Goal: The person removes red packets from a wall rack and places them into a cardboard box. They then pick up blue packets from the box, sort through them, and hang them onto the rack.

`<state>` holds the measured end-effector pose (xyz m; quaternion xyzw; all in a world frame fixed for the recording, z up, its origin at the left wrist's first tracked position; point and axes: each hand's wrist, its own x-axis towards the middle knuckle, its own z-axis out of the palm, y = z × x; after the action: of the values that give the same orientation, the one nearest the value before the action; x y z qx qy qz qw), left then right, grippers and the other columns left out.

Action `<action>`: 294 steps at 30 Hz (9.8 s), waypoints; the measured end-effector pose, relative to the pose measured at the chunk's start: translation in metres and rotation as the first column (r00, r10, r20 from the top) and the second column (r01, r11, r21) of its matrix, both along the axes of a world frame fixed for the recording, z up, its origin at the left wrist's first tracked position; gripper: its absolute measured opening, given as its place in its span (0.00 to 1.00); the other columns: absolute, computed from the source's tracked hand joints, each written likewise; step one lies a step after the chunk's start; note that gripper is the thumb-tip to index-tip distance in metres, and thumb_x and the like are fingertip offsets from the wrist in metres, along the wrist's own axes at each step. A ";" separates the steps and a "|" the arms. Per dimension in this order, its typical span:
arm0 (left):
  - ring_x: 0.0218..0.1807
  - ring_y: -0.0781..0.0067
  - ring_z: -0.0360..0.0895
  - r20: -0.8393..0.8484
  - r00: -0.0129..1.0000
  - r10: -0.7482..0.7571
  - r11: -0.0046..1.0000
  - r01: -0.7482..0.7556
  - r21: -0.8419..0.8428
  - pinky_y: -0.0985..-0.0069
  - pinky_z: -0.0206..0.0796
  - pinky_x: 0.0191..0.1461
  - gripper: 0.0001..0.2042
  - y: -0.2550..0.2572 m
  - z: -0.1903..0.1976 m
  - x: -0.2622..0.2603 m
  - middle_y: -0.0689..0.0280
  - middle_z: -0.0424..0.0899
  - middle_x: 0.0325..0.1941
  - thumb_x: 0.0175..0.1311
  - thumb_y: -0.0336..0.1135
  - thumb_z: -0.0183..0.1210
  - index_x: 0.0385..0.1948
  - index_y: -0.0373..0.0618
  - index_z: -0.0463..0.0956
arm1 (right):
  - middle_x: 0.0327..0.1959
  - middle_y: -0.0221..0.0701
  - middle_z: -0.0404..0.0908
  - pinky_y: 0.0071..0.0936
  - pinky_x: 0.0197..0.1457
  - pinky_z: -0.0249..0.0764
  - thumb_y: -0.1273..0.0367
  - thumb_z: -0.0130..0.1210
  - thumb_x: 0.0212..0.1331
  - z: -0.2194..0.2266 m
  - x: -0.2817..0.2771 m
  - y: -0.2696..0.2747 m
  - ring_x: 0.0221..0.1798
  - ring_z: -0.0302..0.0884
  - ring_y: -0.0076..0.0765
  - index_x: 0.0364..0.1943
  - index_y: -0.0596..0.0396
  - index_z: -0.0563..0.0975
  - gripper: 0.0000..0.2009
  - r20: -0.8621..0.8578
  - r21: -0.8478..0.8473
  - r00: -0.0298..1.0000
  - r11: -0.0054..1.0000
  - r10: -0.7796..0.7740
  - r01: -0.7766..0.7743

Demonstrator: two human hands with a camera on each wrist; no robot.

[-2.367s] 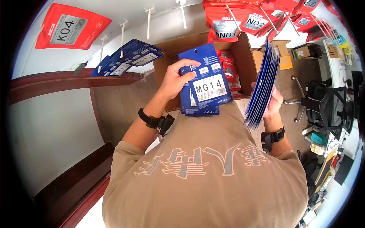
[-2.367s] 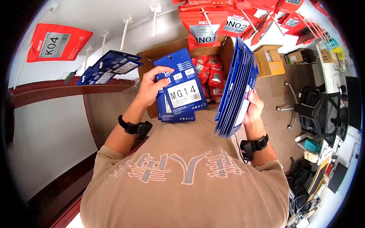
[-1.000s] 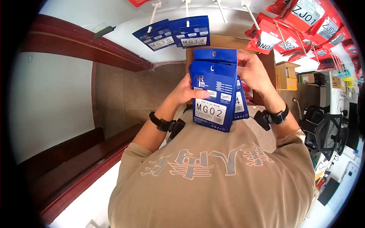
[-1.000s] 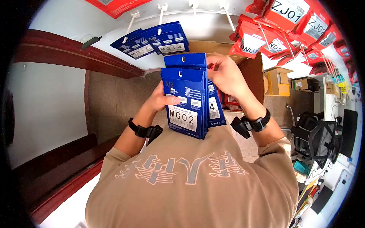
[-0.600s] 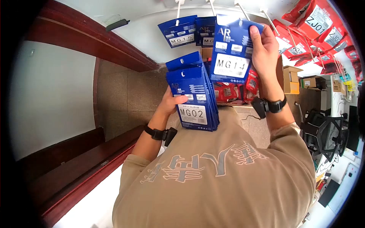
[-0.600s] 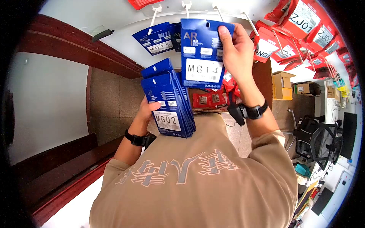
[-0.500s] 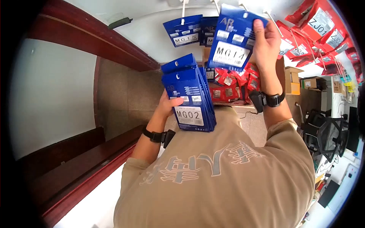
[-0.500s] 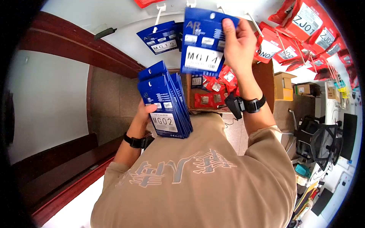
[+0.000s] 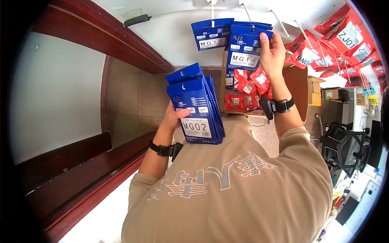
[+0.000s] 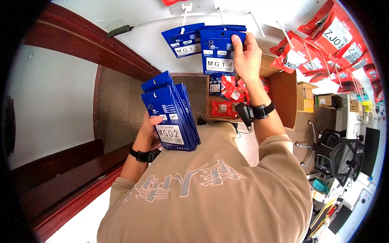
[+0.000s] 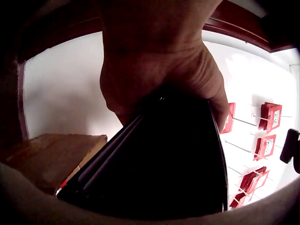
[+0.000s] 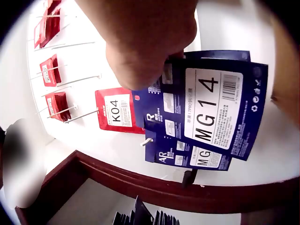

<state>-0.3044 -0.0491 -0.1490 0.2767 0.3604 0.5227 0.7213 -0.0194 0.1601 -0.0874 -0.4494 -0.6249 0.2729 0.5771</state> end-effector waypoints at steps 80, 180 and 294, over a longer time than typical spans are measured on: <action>0.51 0.71 0.80 -0.413 0.851 -0.325 0.864 0.445 0.237 0.76 0.70 0.59 0.20 0.128 0.044 0.297 0.59 0.84 0.50 0.56 0.20 0.51 0.51 0.34 0.79 | 0.56 0.40 0.80 0.44 0.65 0.72 0.71 0.66 0.46 -0.033 0.315 -0.140 0.57 0.79 0.46 0.61 0.61 0.69 0.33 -0.956 -0.280 0.286 0.503 -0.067 -0.818; 0.41 0.66 0.86 0.098 0.958 -0.268 0.921 0.285 -0.266 0.68 0.80 0.45 0.17 0.113 0.045 0.241 0.58 0.85 0.44 0.69 0.40 0.56 0.50 0.36 0.75 | 0.62 0.36 0.73 0.33 0.68 0.65 0.71 0.52 0.69 -0.013 0.162 -0.109 0.64 0.70 0.32 0.68 0.52 0.59 0.25 -0.580 -0.625 0.783 0.494 0.224 -0.604; 0.40 0.69 0.85 -0.150 0.970 -0.189 0.963 0.154 -0.220 0.73 0.78 0.44 0.16 0.033 0.055 0.177 0.57 0.85 0.43 0.69 0.38 0.57 0.47 0.31 0.76 | 0.43 0.30 0.82 0.23 0.52 0.74 0.75 0.55 0.66 0.030 0.186 -0.148 0.45 0.77 0.22 0.49 0.59 0.72 0.10 -0.396 -0.470 0.918 0.857 0.010 -0.213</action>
<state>-0.1277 -0.0159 -0.0941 0.2740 0.4476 0.3922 0.7555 0.1666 0.0125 -0.0574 -0.4852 -0.4332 0.5420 0.5321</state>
